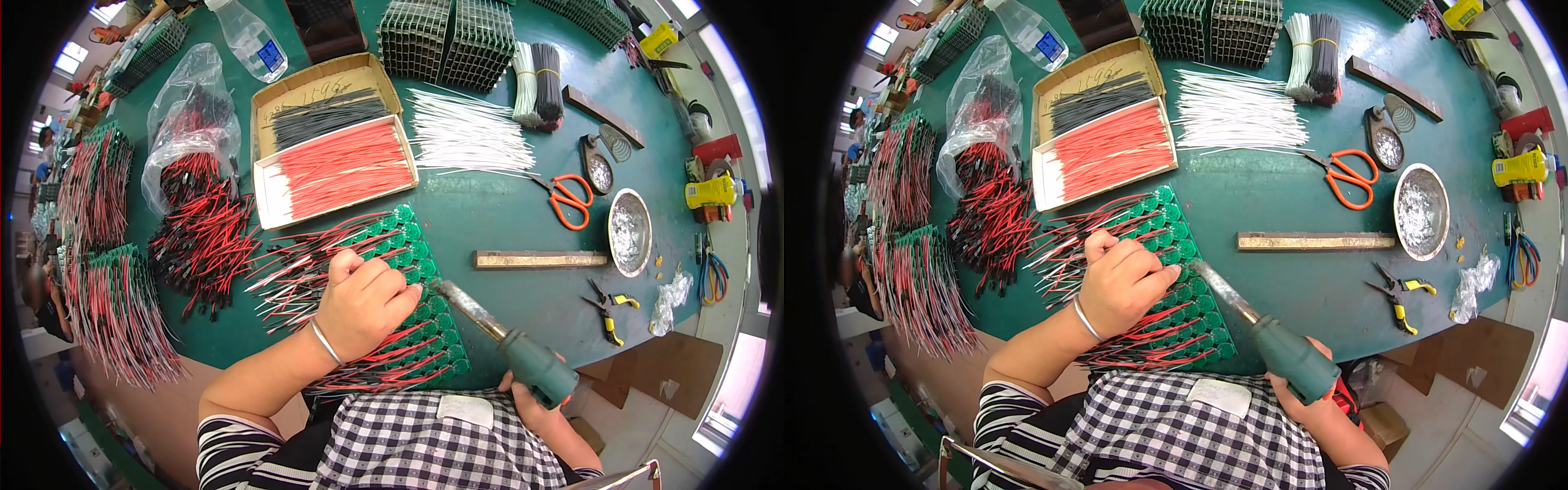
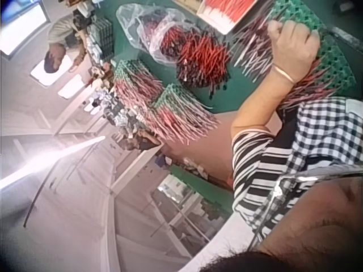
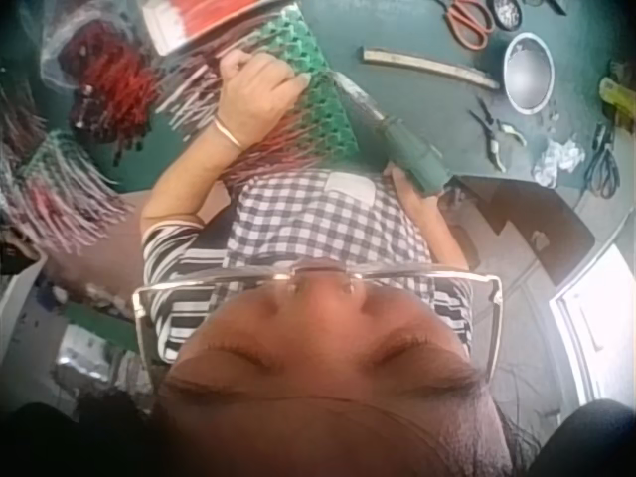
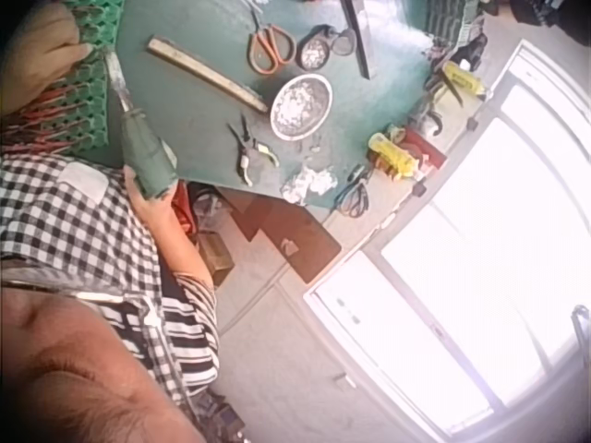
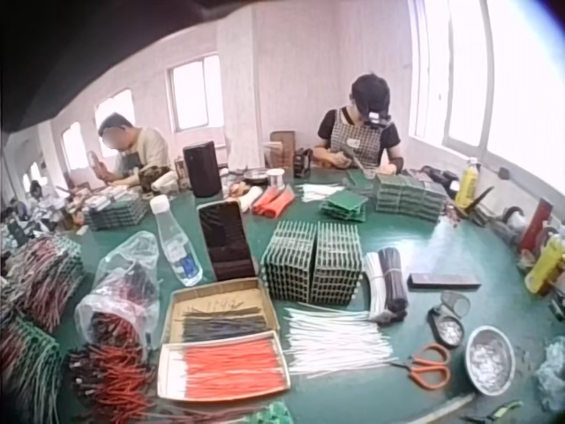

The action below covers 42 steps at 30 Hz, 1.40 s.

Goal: The recorder is using a heat gun and hand tools to assemble small LED circuit strips at a factory workbench.

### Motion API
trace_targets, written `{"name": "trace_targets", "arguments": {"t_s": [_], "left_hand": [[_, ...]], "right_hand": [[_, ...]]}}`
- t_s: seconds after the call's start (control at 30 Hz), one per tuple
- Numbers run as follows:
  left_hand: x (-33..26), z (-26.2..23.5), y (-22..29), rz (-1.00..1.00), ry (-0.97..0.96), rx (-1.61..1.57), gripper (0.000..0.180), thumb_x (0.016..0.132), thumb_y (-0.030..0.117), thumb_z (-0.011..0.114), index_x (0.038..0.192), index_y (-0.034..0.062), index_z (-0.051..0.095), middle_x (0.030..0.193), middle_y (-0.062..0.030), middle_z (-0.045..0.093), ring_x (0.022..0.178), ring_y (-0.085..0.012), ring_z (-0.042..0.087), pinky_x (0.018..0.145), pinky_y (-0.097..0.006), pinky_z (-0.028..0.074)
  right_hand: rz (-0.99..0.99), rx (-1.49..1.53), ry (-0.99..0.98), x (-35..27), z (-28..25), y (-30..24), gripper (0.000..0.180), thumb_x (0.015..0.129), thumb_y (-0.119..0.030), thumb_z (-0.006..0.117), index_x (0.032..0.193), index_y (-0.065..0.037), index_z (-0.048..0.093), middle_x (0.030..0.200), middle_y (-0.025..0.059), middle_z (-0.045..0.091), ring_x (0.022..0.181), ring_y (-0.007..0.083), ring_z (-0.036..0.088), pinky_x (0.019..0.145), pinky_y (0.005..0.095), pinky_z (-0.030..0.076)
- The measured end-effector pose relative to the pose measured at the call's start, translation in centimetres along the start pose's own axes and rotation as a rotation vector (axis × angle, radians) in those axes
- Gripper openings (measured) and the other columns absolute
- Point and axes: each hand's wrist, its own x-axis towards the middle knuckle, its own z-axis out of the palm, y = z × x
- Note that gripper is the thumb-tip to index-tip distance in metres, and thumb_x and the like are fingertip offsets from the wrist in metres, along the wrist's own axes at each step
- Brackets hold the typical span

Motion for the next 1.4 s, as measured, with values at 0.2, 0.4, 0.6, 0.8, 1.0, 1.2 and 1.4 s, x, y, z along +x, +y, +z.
{"name": "trace_targets", "arguments": {"t_s": [0.2,0.4,0.6,0.8,1.0,1.2,1.4], "left_hand": [[-0.1,0.1,0.0,0.012,0.000,0.003,0.018,0.068,0.013,0.071,0.086,0.0150,0.068,0.071,0.0060,0.051,0.070,-0.0133,0.051,0.073,-0.038,0.030],[0.1,0.0,0.1,0.013,-0.009,0.031,0.016,0.068,0.012,0.073,0.083,0.0152,0.068,0.071,0.0056,0.051,0.071,-0.0139,0.051,0.076,-0.038,0.030],[0.2,-0.7,1.1,-0.001,0.018,0.019,0.018,0.067,0.012,0.074,0.083,0.0150,0.068,0.071,0.0057,0.052,0.073,-0.0141,0.051,0.076,-0.038,0.029],[-1.0,-0.3,1.8,-0.006,-0.040,-0.028,0.023,0.064,0.013,0.075,0.086,0.0136,0.068,0.074,0.0049,0.053,0.074,-0.0150,0.052,0.074,-0.038,0.029],[-1.1,-0.2,1.9,0.002,-0.043,-0.020,0.024,0.064,0.012,0.074,0.087,0.0130,0.068,0.076,0.0044,0.054,0.075,-0.0156,0.052,0.074,-0.039,0.029],[-1.1,-0.2,2.0,-0.019,-0.062,-0.007,0.023,0.064,0.012,0.074,0.085,0.0129,0.068,0.076,0.0042,0.054,0.075,-0.0157,0.052,0.075,-0.038,0.030],[-0.9,-0.2,1.9,-0.024,-0.061,-0.002,0.021,0.065,0.011,0.074,0.085,0.0129,0.068,0.075,0.0041,0.052,0.075,-0.0153,0.052,0.076,-0.038,0.030]], "right_hand": [[-0.101,0.004,0.106,-1.1,-0.7,1.9,0.043,0.092,-0.024,0.054,0.124,0.004,0.047,0.110,0.0133,0.061,0.069,0.0191,0.061,0.066,0.0331,0.051],[-0.060,0.100,0.135,-2.2,-0.7,2.4,0.044,0.092,-0.024,0.052,0.127,0.004,0.046,0.120,0.0124,0.057,0.072,0.0192,0.061,0.068,0.0334,0.051],[-0.078,-0.039,0.052,-2.8,-1.3,2.8,0.044,0.094,-0.027,0.050,0.126,0.002,0.047,0.112,0.0124,0.060,0.073,0.0180,0.061,0.071,0.0317,0.049],[0.055,0.025,0.033,-2.3,-0.4,0.1,0.022,0.084,-0.009,0.058,0.103,0.001,0.060,0.082,0.0089,0.064,0.068,0.0188,0.064,0.065,0.0357,0.051],[-0.047,-0.106,0.016,-2.0,-0.4,1.0,0.018,0.079,-0.007,0.063,0.096,-0.001,0.064,0.082,0.0103,0.064,0.069,0.0247,0.063,0.067,0.0360,0.050],[-0.232,-0.263,-0.054,-0.7,-0.5,0.5,0.019,0.073,-0.002,0.065,0.092,-0.002,0.065,0.082,0.0099,0.065,0.073,0.0274,0.063,0.066,0.0368,0.049],[-0.218,-0.314,-0.057,-0.6,-0.5,0.3,0.016,0.084,-0.011,0.056,0.096,-0.005,0.063,0.066,-0.0013,0.063,0.067,0.0146,0.060,0.087,0.0360,0.037]]}}
